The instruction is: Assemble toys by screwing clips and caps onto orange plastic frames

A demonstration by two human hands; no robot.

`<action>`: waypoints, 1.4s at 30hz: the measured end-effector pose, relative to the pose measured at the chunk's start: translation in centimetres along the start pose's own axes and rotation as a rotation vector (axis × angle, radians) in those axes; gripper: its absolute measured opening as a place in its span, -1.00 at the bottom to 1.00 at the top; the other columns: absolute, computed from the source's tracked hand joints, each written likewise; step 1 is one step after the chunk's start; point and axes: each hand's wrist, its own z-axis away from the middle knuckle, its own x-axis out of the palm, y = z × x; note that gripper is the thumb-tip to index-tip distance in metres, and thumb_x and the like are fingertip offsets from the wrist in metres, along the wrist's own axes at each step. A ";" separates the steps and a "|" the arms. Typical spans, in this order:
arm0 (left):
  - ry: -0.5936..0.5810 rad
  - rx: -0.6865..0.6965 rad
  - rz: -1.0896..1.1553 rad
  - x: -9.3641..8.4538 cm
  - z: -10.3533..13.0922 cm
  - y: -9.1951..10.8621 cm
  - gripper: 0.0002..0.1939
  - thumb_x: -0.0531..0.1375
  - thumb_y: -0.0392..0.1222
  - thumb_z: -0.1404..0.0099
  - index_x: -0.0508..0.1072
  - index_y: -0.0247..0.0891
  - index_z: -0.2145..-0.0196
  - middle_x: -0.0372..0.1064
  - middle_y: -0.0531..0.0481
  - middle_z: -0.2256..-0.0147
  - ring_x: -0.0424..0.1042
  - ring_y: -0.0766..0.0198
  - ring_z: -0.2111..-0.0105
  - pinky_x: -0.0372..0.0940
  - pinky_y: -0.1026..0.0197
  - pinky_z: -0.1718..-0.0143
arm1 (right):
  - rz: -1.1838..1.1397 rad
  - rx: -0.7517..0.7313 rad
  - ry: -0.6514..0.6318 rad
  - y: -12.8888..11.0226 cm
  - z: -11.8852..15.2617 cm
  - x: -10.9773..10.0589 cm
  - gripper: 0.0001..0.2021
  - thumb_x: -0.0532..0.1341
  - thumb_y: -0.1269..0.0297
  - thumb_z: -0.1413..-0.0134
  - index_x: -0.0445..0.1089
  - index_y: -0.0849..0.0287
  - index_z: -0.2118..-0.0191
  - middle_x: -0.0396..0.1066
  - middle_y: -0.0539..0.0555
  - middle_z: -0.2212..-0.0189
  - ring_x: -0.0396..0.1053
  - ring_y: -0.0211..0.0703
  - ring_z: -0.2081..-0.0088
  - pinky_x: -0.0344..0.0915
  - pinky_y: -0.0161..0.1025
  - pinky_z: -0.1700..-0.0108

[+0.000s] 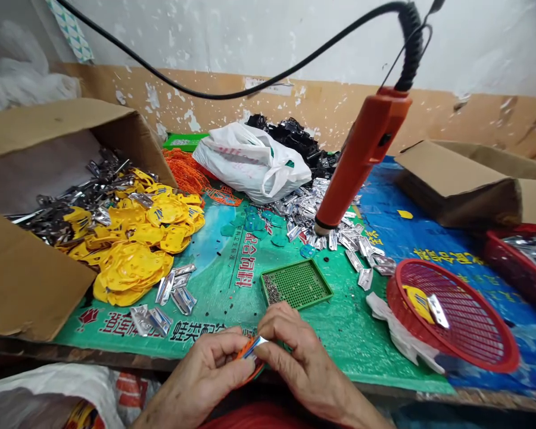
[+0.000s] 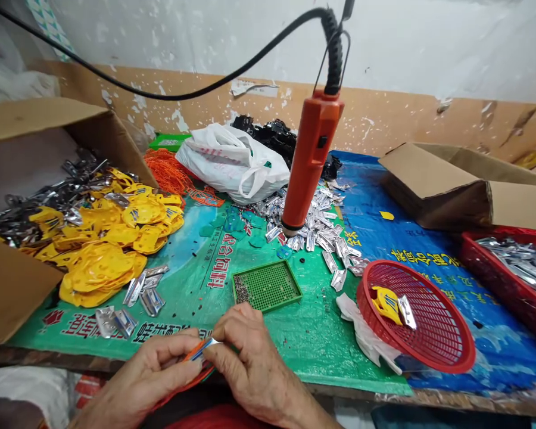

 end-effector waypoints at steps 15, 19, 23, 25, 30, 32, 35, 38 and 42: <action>0.125 -0.111 -0.059 -0.2 -0.1 -0.1 -0.73 0.14 -0.08 -0.21 0.52 -0.27 0.51 0.22 0.05 0.50 0.15 0.26 0.38 0.12 0.22 0.27 | 0.169 0.005 0.240 0.2 0.0 -3.0 -0.65 0.26 0.16 -0.09 0.29 0.01 0.00 0.31 0.12 0.02 0.29 -0.05 -0.01 0.29 -0.05 0.00; 0.183 -0.139 -0.152 -0.4 -0.4 0.2 -0.69 0.14 -0.02 -0.20 0.55 -0.25 0.51 0.29 0.05 0.53 0.19 0.22 0.36 0.13 0.17 0.19 | 0.326 0.015 0.799 0.4 -4.0 -9.8 -0.46 0.38 0.10 0.13 0.30 -0.03 -0.03 0.26 0.11 -0.04 0.29 0.06 -0.03 0.30 0.09 0.01; 0.190 -0.162 -0.132 -0.1 -0.8 0.3 -0.68 0.14 0.00 -0.19 0.59 -0.26 0.46 0.35 0.02 0.48 0.25 0.20 0.35 0.15 0.19 0.24 | 0.011 -0.033 0.608 0.5 -10.5 -13.5 -0.25 0.46 0.08 0.40 0.27 0.00 -0.04 0.34 0.08 0.01 0.33 0.05 0.00 0.38 -0.04 0.15; 0.189 -0.172 -0.105 0.0 -0.9 0.1 -0.68 0.15 0.00 -0.18 0.61 -0.26 0.42 0.39 0.00 0.44 0.27 0.19 0.34 0.16 0.21 0.28 | -0.206 -0.045 0.476 0.4 -13.1 -13.3 -0.36 0.45 0.14 0.41 0.32 0.05 0.07 0.40 0.01 0.19 0.39 -0.09 0.21 0.38 -0.12 0.24; 0.198 -0.197 -0.026 -0.5 -1.0 -0.6 -0.73 0.19 -0.02 -0.16 0.62 -0.21 0.33 0.48 -0.02 0.33 0.34 0.16 0.30 0.19 0.22 0.26 | -0.409 0.020 0.356 0.2 -14.6 -10.9 -0.48 0.45 0.30 0.42 0.32 0.11 0.20 0.34 -0.07 0.37 0.28 -0.28 0.44 0.27 -0.25 0.44; 0.189 -0.212 -0.012 -0.7 -1.0 -0.6 -0.73 0.18 -0.02 -0.17 0.62 -0.19 0.35 0.51 -0.02 0.30 0.36 0.14 0.27 0.20 0.22 0.25 | -0.393 0.037 0.368 0.0 -13.7 -10.6 -0.49 0.46 0.29 0.42 0.31 0.10 0.22 0.31 -0.10 0.41 0.22 -0.32 0.49 0.23 -0.26 0.48; 0.191 -0.223 -0.066 -1.1 -1.2 -0.6 -0.72 0.18 0.02 -0.17 0.62 -0.16 0.39 0.53 -0.02 0.27 0.37 0.09 0.21 0.20 0.20 0.20 | -0.318 0.001 0.503 -0.6 -12.2 -11.1 -0.50 0.47 0.31 0.45 0.29 0.08 0.28 0.29 -0.12 0.47 0.22 -0.30 0.48 0.23 -0.26 0.47; 0.229 -0.198 -0.177 -1.4 -1.3 -0.7 -0.71 0.18 0.05 -0.16 0.63 -0.11 0.33 0.56 -0.01 0.25 0.36 0.02 0.11 0.19 0.15 0.08 | -0.271 -0.020 0.544 -1.4 -11.2 -12.1 -0.61 0.44 0.35 0.41 0.29 0.09 0.38 0.32 -0.11 0.48 0.26 -0.26 0.45 0.25 -0.25 0.43; 0.350 -0.137 -0.254 -1.6 -1.7 -1.3 -0.67 0.19 0.08 -0.15 0.61 -0.04 0.19 0.57 0.00 0.23 0.31 -0.03 0.00 0.11 0.06 -0.08 | -0.240 0.052 0.590 -1.3 -10.1 -12.5 -0.72 0.40 0.41 0.39 0.32 0.13 0.45 0.36 -0.10 0.51 0.28 -0.26 0.49 0.25 -0.24 0.47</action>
